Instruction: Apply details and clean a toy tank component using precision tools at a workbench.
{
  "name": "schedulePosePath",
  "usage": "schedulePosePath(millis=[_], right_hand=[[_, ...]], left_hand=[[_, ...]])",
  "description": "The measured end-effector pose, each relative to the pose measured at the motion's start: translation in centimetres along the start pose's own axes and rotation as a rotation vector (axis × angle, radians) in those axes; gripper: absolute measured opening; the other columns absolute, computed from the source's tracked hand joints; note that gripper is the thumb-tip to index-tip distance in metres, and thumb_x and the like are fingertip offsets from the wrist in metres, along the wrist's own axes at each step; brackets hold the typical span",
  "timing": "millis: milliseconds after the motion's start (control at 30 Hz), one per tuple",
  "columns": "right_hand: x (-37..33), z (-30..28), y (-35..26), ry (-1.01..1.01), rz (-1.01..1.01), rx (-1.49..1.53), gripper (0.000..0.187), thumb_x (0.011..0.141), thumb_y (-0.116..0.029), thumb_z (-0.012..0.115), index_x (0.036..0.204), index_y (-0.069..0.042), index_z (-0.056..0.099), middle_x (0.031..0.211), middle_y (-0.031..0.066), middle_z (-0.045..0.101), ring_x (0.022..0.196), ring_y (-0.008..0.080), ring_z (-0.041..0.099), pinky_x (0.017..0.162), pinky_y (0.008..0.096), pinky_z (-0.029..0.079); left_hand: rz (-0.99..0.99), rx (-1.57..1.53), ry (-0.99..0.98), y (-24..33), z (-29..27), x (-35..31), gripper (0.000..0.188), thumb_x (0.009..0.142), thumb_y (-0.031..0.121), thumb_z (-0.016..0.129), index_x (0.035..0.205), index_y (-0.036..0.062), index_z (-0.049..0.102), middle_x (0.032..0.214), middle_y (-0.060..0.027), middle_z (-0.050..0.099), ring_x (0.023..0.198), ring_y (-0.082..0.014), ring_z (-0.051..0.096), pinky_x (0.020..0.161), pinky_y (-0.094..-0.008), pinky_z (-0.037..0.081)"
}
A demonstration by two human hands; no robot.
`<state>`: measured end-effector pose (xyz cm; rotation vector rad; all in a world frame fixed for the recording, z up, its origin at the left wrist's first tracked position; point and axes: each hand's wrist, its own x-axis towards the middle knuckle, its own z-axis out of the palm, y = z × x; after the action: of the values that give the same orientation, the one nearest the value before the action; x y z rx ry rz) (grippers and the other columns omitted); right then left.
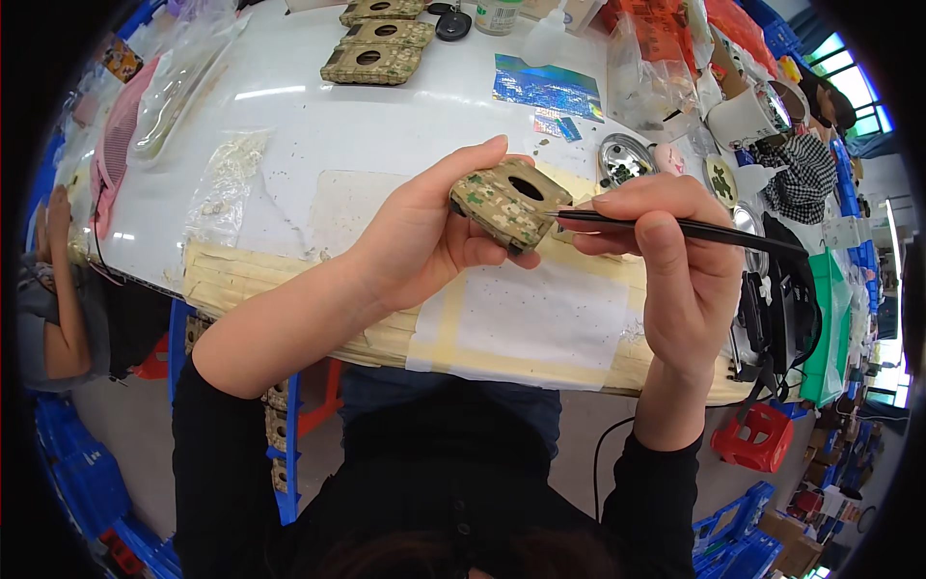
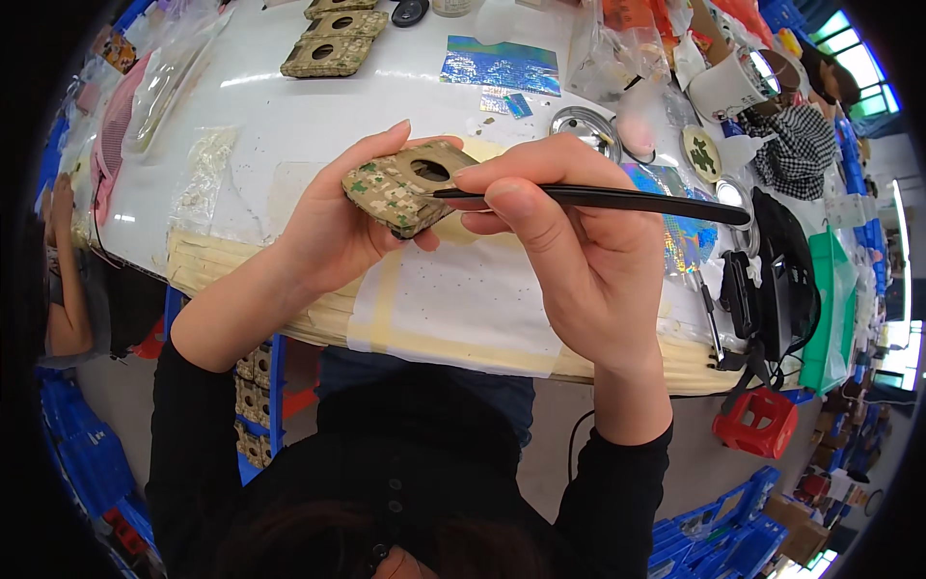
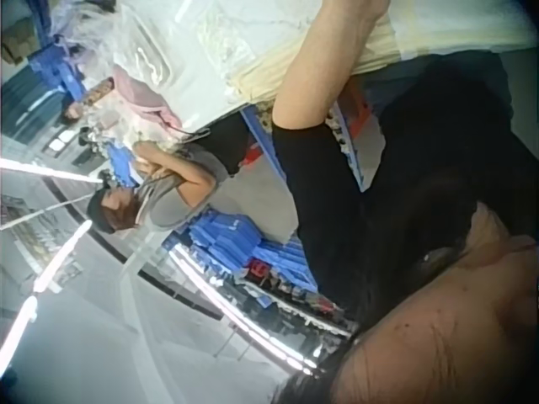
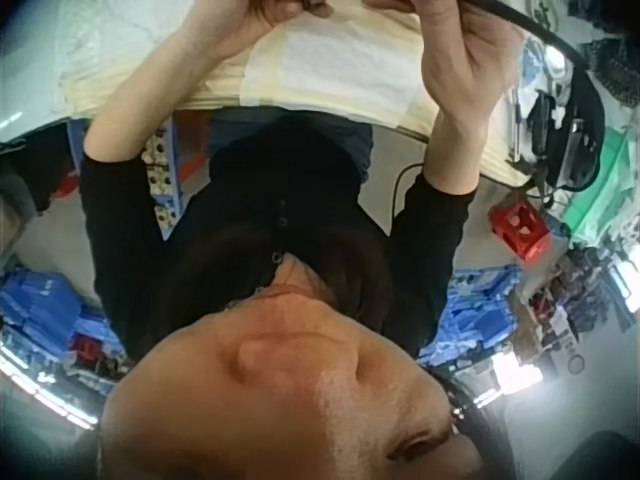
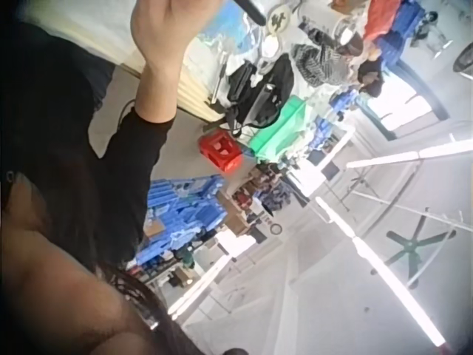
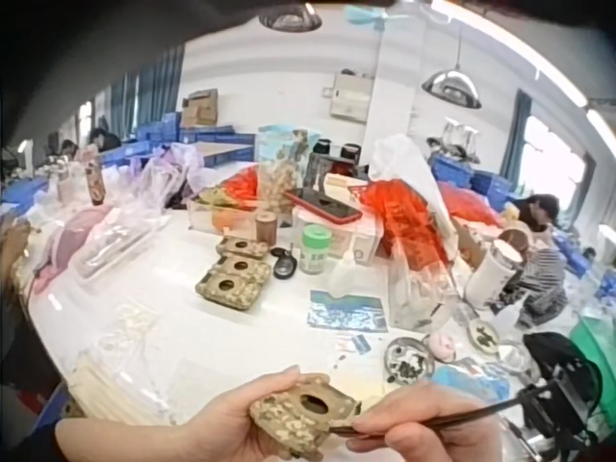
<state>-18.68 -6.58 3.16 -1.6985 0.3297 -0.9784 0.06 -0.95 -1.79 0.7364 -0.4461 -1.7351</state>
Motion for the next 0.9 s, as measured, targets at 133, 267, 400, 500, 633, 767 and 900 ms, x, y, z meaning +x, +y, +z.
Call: schedulePosePath(millis=[133,267,400,500,633,767,900], right_hand=[[-0.09,0.07,0.23,-0.016,0.028,0.036,0.017,0.092,-0.008,0.053,0.095,0.006,0.060,0.088,0.0100,0.061,0.078,0.0134,0.064,0.072,0.0227,0.054],[-0.10,-0.16,0.26,-0.033,0.025,0.030,0.017,0.093,-0.008,0.052,0.095,0.007,0.060,0.088,0.0103,0.060,0.078,0.0142,0.064,0.072,0.0230,0.055],[-0.06,-0.22,0.24,-0.047,0.032,0.019,0.017,0.092,-0.008,0.052,0.095,0.007,0.061,0.088,0.0105,0.060,0.078,0.0146,0.064,0.072,0.0230,0.055],[-0.03,-0.17,0.27,-0.048,0.025,0.009,0.017,0.092,-0.008,0.053,0.094,0.007,0.061,0.088,0.0106,0.061,0.077,0.0145,0.064,0.071,0.0227,0.054],[0.01,-0.20,0.21,-0.057,0.025,0.004,0.017,0.092,-0.007,0.053,0.095,0.007,0.061,0.087,0.0104,0.061,0.078,0.0143,0.064,0.071,0.0224,0.054],[0.00,-0.24,0.27,-0.060,0.011,0.006,0.017,0.092,-0.007,0.053,0.095,0.007,0.061,0.087,0.0104,0.061,0.078,0.0142,0.064,0.071,0.0225,0.054],[-0.02,-0.22,0.28,-0.060,0.005,0.006,0.017,0.092,-0.007,0.053,0.095,0.007,0.061,0.087,0.0107,0.060,0.079,0.0146,0.064,0.071,0.0231,0.054]], left_hand=[[-0.021,-0.001,-0.010,-0.15,-0.03,-0.08,0.050,0.094,0.039,0.041,0.122,-0.0020,0.050,0.099,-0.0098,0.064,0.079,-0.0152,0.064,0.059,-0.0295,0.055],[-0.032,-0.003,-0.007,-0.17,0.14,-0.07,0.050,0.094,0.039,0.041,0.122,-0.0018,0.050,0.101,-0.0098,0.064,0.083,-0.0156,0.064,0.060,-0.0307,0.055],[-0.038,0.017,-0.023,-0.14,-0.03,-0.12,0.051,0.094,0.040,0.042,0.122,-0.0016,0.050,0.101,-0.0098,0.064,0.084,-0.0158,0.064,0.060,-0.0308,0.055],[-0.038,0.018,-0.009,-0.09,0.09,-0.19,0.051,0.094,0.040,0.042,0.122,-0.0015,0.050,0.101,-0.0099,0.064,0.084,-0.0158,0.064,0.060,-0.0312,0.055],[-0.038,0.016,-0.011,-0.10,0.06,-0.16,0.050,0.094,0.040,0.042,0.122,-0.0012,0.050,0.101,-0.0098,0.064,0.084,-0.0159,0.064,0.060,-0.0313,0.055],[-0.043,0.009,-0.013,-0.12,0.12,-0.13,0.050,0.094,0.040,0.042,0.122,-0.0008,0.051,0.102,-0.0096,0.064,0.085,-0.0160,0.064,0.060,-0.0312,0.054],[-0.045,0.006,-0.017,-0.15,0.04,-0.12,0.050,0.094,0.039,0.042,0.122,-0.0007,0.051,0.103,-0.0094,0.064,0.086,-0.0162,0.064,0.061,-0.0314,0.054]])
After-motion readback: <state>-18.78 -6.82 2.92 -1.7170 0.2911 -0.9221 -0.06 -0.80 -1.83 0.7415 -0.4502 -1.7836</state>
